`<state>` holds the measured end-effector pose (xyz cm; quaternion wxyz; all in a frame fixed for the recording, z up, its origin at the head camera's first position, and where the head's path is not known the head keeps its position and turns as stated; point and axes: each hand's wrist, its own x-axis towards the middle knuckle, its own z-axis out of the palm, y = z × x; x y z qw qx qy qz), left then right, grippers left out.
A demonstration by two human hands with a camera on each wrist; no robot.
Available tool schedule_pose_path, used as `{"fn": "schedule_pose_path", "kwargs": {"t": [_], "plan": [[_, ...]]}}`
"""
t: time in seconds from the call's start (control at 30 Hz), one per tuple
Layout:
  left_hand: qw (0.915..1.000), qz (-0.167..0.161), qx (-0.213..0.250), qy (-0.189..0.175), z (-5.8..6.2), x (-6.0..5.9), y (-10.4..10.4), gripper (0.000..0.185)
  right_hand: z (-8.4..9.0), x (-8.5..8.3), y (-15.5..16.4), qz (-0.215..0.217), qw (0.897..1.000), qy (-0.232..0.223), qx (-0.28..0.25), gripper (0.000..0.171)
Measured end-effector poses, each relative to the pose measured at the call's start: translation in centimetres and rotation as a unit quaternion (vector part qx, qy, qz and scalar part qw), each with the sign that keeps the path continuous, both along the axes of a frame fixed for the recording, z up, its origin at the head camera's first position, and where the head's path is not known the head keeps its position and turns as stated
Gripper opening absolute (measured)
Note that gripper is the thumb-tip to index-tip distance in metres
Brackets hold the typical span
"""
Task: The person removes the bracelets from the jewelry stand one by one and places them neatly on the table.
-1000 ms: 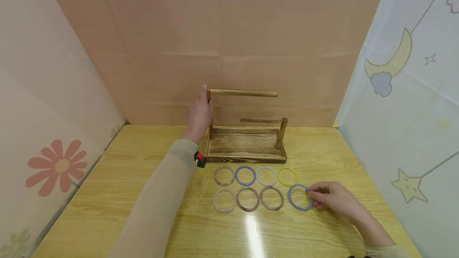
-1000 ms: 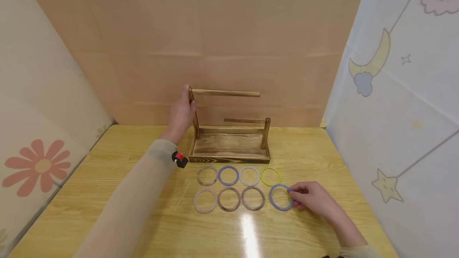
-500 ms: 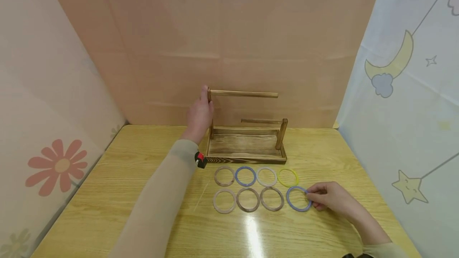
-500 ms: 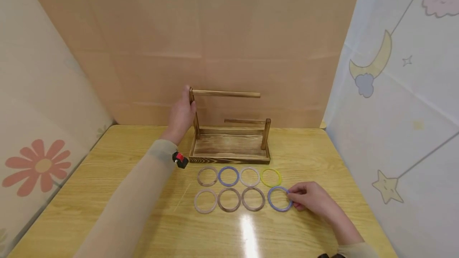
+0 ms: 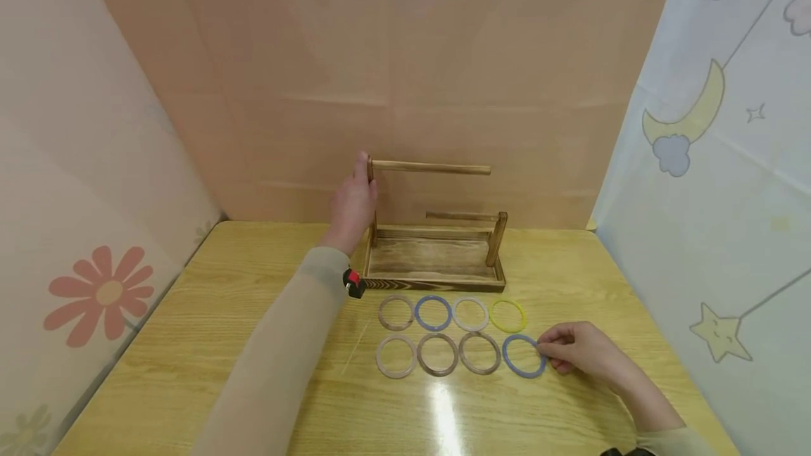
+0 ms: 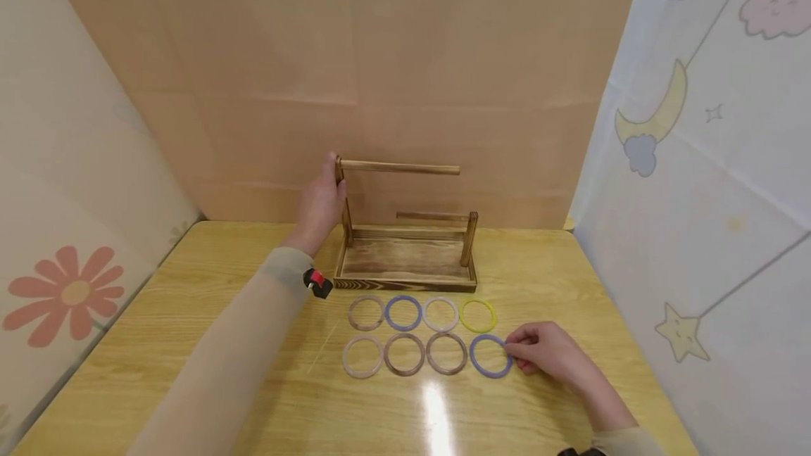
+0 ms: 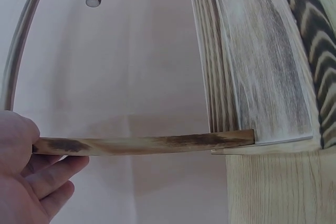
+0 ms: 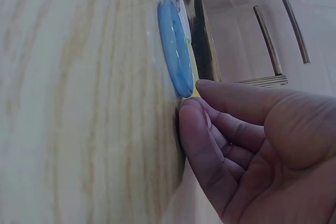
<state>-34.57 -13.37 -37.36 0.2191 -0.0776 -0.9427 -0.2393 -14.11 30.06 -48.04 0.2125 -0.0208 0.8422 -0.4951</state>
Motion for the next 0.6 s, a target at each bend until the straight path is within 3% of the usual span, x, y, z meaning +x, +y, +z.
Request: {"fn": "schedule_pose_path", "kwargs": {"t": [0.17, 0.43, 0.6], "plan": [[1.0, -0.001, 0.006, 0.001, 0.0, 0.2, 0.1, 0.06, 0.2, 0.0, 0.1, 0.004, 1.0, 0.001, 0.011, 0.02], [0.9982, -0.022, 0.025, 0.049, -0.2, 0.9, 0.1, 0.076, 1.0, -0.4, -0.1, 0.001, 0.999, 0.017, 0.045, 0.021], [0.9984, -0.041, 0.024, 0.03, -0.6, 2.0, -0.6, 0.08, 1.6, -0.9, -0.6, 0.004, 0.992, 0.055, 0.11, 0.027]]}}
